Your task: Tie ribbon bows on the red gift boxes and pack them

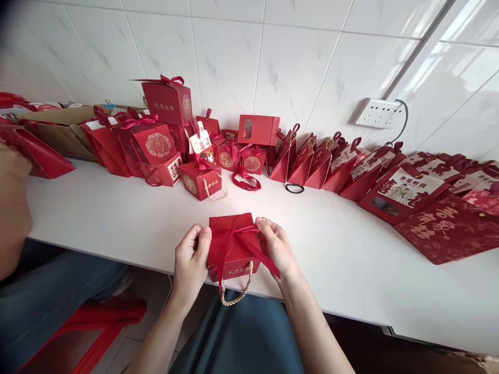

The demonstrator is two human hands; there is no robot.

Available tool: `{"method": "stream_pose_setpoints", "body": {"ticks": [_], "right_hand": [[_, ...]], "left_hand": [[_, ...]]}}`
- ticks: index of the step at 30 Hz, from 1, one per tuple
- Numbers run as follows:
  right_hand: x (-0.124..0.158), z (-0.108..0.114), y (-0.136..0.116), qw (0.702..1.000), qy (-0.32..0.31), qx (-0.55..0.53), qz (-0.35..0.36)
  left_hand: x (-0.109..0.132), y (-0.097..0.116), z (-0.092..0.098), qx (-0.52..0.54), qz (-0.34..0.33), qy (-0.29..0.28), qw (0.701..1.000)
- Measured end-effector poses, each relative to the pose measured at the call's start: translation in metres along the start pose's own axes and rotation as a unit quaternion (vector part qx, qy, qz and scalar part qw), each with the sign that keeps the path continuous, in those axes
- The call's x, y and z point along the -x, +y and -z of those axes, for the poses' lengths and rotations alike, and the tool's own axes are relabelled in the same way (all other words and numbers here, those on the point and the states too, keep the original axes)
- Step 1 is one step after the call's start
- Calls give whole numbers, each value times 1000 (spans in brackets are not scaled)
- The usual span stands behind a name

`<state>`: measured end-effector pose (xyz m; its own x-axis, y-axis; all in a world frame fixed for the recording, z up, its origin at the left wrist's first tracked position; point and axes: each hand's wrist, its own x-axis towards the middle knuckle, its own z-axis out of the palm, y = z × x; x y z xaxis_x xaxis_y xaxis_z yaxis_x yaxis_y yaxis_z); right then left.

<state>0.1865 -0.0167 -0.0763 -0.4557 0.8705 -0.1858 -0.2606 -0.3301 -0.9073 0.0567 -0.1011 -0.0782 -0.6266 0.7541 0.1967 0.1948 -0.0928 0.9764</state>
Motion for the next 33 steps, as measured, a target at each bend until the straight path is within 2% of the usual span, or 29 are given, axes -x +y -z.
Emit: {"method": "stream_pose_setpoints", "body": {"ticks": [2, 4, 6, 7, 8, 9, 11, 13, 14, 16, 18, 20, 24, 28, 33], "right_hand": [[-2, 6, -3, 999, -21, 34, 4], [1, 12, -9, 996, -16, 74, 50], [11, 14, -18, 978, 27, 138, 154], [18, 13, -22, 956, 42, 188, 221], [27, 9, -26, 923, 44, 253, 288], [36, 4, -29, 879, 17, 326, 347], [52, -8, -30, 765, -67, 465, 441], [60, -17, -23, 661, -111, 564, 482], [61, -20, -18, 625, -112, 595, 493], [59, -21, -7, 587, -90, 621, 511], [56, -18, 1, 575, -64, 619, 531], [55, -14, 5, 575, -53, 610, 543], [57, -10, 4, 597, -64, 574, 556], [58, -8, 1, 611, -74, 535, 578], [62, -7, 1, 613, -89, 502, 603]], "left_hand": [[-1, 2, 3, 1, 23, -20, 1000], [-2, 5, 7, 1, 41, -37, 998], [-4, 6, 10, -3, 47, -47, 998], [-4, 7, 11, -6, 48, -52, 997], [-5, 7, 11, -9, 51, -57, 997], [-5, 6, 12, -12, 51, -59, 997], [-8, 6, 12, -13, 37, -38, 998], [-12, 7, 13, -18, 2, 1, 1000], [-15, 9, 13, -27, -21, 15, 999], [-20, 14, 14, -58, -63, 10, 996], [-24, 21, 13, -92, -92, -36, 991], [-25, 26, 11, -118, -96, -85, 985], [-22, 26, 8, -133, -43, -157, 978], [-19, 22, 7, -107, 16, -173, 979], [-19, 19, 6, -77, 19, -164, 983]]}}
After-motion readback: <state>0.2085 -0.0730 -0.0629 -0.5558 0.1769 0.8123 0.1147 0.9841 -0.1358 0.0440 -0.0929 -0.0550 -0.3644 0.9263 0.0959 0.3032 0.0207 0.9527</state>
